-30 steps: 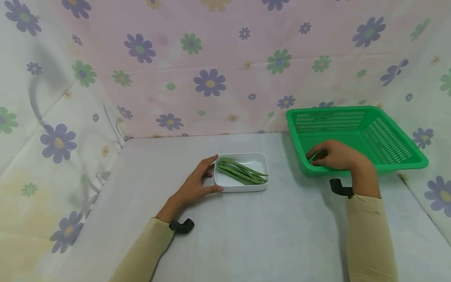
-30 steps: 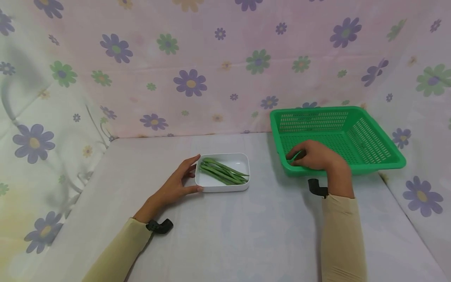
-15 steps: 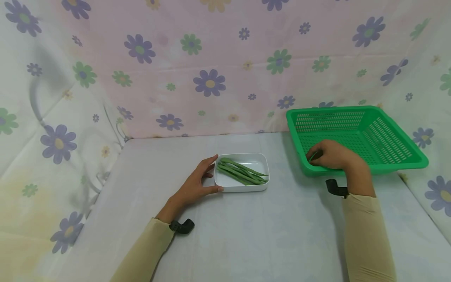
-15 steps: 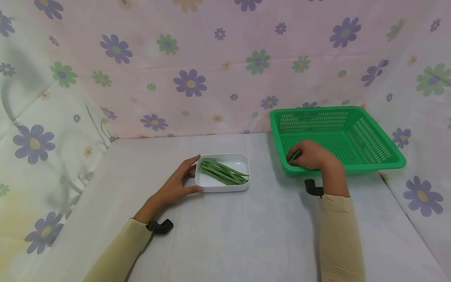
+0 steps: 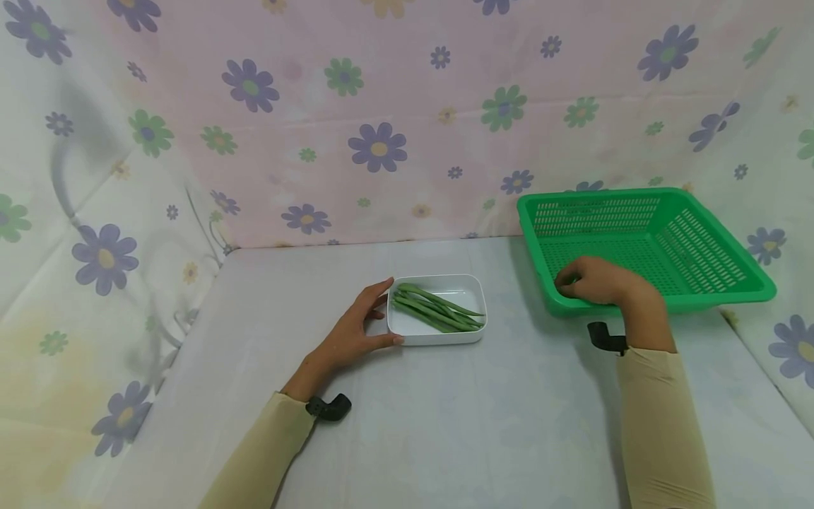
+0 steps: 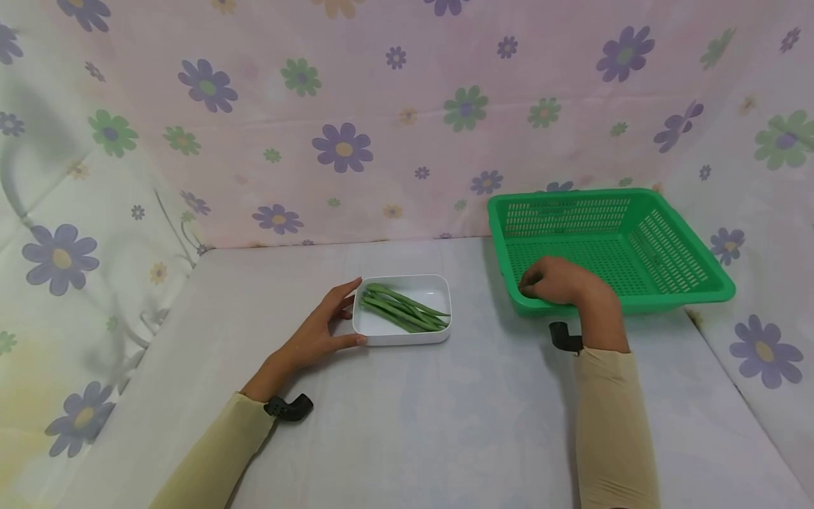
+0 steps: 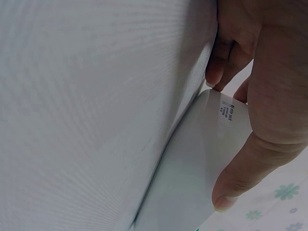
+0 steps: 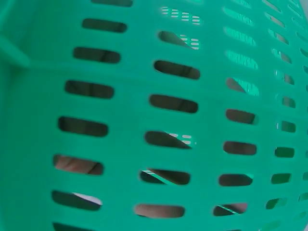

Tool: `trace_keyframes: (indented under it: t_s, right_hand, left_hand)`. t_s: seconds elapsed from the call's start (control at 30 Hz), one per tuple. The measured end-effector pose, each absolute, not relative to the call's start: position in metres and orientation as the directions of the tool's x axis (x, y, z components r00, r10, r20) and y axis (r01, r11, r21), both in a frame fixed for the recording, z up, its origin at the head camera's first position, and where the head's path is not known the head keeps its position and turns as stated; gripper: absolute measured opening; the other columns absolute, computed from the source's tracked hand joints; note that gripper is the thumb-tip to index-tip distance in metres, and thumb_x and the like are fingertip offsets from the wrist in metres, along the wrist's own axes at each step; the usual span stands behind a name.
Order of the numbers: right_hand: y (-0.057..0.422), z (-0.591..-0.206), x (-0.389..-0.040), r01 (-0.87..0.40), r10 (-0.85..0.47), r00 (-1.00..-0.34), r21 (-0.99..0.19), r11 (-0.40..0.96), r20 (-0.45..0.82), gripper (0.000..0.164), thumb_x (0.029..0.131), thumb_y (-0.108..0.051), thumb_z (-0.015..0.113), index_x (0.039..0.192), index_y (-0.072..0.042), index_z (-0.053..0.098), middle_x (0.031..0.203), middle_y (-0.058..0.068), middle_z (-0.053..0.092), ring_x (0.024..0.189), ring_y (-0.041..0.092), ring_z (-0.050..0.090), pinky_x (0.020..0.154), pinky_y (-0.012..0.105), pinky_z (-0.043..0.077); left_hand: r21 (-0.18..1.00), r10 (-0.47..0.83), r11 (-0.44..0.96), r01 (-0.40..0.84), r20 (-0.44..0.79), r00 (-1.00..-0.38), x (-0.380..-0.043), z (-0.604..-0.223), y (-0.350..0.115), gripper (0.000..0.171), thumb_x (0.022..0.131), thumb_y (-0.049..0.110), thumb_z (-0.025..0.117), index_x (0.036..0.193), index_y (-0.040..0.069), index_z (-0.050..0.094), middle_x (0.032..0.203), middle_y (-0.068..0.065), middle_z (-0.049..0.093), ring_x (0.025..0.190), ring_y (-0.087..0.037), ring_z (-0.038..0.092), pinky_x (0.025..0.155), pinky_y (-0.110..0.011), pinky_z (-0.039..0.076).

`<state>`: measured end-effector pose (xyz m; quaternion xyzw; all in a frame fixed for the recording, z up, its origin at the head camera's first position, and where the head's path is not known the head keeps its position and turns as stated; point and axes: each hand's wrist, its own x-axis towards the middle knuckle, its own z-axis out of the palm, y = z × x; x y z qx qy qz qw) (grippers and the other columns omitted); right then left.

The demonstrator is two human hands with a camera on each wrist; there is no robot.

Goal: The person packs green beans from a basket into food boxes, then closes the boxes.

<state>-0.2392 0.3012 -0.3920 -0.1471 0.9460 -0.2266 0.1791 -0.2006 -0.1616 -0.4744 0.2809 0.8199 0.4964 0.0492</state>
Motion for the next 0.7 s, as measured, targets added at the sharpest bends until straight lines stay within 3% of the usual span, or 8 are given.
trace_keyframes:
  t_s: [0.53,0.7]
  right_hand:
    - [0.303,-0.3925,-0.2392,-0.175,-0.345,-0.875,-0.442,0.88,-0.341,0.046,0.108,-0.022,0.051,0.14,0.008,0.064,0.147,0.034,0.056,0.137,0.056,0.049,0.107,0.069,0.045]
    - [0.303,-0.3926,-0.239,-0.168,-0.343,-0.869,-0.438,0.883,-0.358,0.047,0.107,-0.021,0.047,0.143,0.005,0.063,0.15,0.033,0.053,0.14,0.056,0.044,0.11,0.07,0.042]
  left_hand:
    - [0.821,0.504,0.369,0.435,0.216,-0.836,-0.2016,-0.477,-0.1616,0.102,0.087,0.011,0.09,0.168,0.011,0.028,0.167,-0.016,0.034,0.15,-0.038,0.044,0.11,-0.056,0.048]
    - [0.836,0.502,0.352,0.42,0.21,-0.839,-0.2006,-0.4732,-0.1608,0.102,0.086,0.008,0.089,0.168,0.011,0.029,0.167,-0.017,0.034,0.151,-0.039,0.043,0.111,-0.06,0.047]
